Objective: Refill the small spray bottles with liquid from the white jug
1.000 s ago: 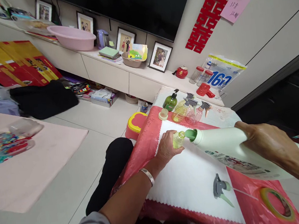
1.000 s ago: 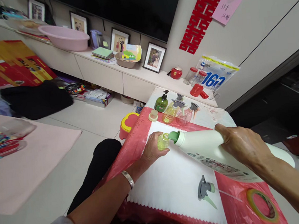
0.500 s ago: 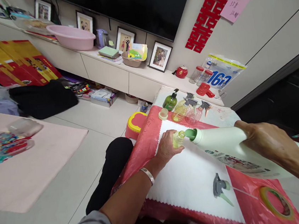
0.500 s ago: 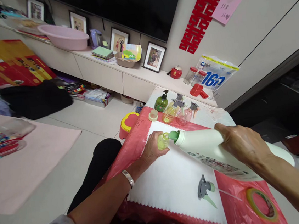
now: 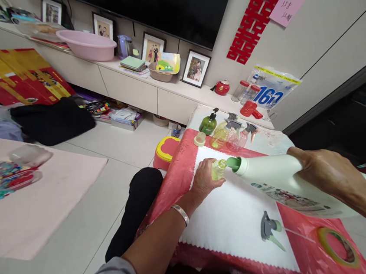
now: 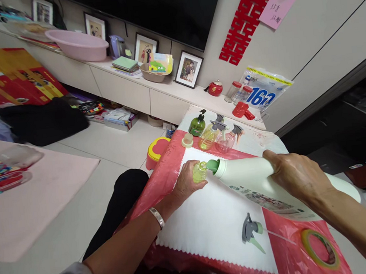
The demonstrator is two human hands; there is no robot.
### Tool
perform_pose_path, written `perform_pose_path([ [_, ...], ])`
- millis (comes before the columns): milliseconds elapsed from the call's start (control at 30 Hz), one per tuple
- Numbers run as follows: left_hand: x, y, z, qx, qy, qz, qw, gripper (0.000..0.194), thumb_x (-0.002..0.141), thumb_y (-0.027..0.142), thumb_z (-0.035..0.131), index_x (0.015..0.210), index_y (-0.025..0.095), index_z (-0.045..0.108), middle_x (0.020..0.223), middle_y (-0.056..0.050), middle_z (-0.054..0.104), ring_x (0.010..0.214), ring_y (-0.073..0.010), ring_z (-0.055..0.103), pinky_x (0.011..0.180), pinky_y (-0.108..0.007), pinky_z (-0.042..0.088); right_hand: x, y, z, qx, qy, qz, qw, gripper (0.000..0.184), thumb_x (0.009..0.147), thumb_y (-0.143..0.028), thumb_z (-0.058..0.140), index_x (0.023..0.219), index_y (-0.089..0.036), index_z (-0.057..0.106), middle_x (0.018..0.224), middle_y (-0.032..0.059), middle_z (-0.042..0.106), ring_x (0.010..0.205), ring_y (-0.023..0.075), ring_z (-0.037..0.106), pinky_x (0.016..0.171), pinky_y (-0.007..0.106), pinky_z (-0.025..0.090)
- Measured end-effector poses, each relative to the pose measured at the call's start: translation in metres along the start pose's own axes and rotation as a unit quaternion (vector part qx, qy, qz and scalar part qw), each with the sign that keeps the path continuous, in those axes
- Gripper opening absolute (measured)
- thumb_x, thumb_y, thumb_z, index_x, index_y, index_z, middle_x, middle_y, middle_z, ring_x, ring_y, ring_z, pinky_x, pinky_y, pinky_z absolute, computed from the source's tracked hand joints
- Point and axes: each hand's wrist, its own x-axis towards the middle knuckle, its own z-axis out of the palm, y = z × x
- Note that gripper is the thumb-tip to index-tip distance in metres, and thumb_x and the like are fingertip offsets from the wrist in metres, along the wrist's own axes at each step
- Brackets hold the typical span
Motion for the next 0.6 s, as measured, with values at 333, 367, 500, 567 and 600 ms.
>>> perform_pose_path([
  [333, -0.0005, 0.0011, -0.0012, -0.001, 0.003, 0.003, 1.000, 0.071, 0.058, 0.022, 0.085, 0.121, 0.024, 0.051, 0.118, -0.008, 0.061, 0.111, -0.0321, 0.061, 0.100, -0.049, 0.051, -0.0004, -0.0018, -0.0019, -0.002, -0.004, 0.001, 1.000, 0.009, 0.088, -0.026, 0.050, 0.096, -0.028, 0.047, 0.085, 0.0005, 0.060, 0.072, 0.0194, 0.055, 0.062, 0.029, 0.032],
  [367, -0.0006, 0.0011, -0.0011, -0.001, 0.003, 0.003, 1.000, 0.071, 0.058, 0.022, 0.085, 0.121, 0.024, 0.051, 0.118, -0.008, 0.061, 0.111, -0.0320, 0.061, 0.100, -0.049, 0.051, -0.0003, -0.0014, -0.0017, -0.002, -0.003, 0.000, 1.000, 0.009, 0.088, -0.027, 0.051, 0.096, -0.028, 0.047, 0.084, 0.0005, 0.060, 0.072, 0.0195, 0.055, 0.062, 0.029, 0.032],
  [500, -0.0008, 0.0008, -0.0005, -0.002, 0.004, 0.004, 1.000, 0.071, 0.059, 0.022, 0.084, 0.122, 0.025, 0.051, 0.119, -0.008, 0.061, 0.110, -0.0316, 0.061, 0.099, -0.049, 0.051, 0.0000, -0.0006, -0.0009, -0.004, -0.003, 0.000, 1.000, 0.010, 0.086, -0.026, 0.052, 0.096, -0.028, 0.049, 0.084, 0.0008, 0.060, 0.073, 0.0198, 0.056, 0.062, 0.029, 0.031],
  [567, -0.0008, 0.0006, -0.0003, -0.001, 0.004, 0.004, 1.000, 0.071, 0.059, 0.022, 0.084, 0.121, 0.024, 0.051, 0.119, -0.008, 0.062, 0.110, -0.0318, 0.061, 0.099, -0.049, 0.051, 0.0001, -0.0012, -0.0012, -0.004, -0.001, -0.002, 1.000, 0.012, 0.085, -0.024, 0.052, 0.096, -0.028, 0.048, 0.084, 0.0009, 0.060, 0.073, 0.0197, 0.056, 0.062, 0.029, 0.031],
  [600, -0.0008, 0.0005, -0.0002, -0.001, 0.004, 0.003, 1.000, 0.071, 0.058, 0.022, 0.084, 0.121, 0.024, 0.051, 0.119, -0.008, 0.062, 0.111, -0.0320, 0.061, 0.099, -0.050, 0.051, 0.0002, -0.0017, -0.0014, -0.004, -0.002, -0.002, 1.000, 0.013, 0.085, -0.023, 0.052, 0.097, -0.028, 0.048, 0.085, 0.0009, 0.060, 0.073, 0.0197, 0.057, 0.062, 0.029, 0.031],
])
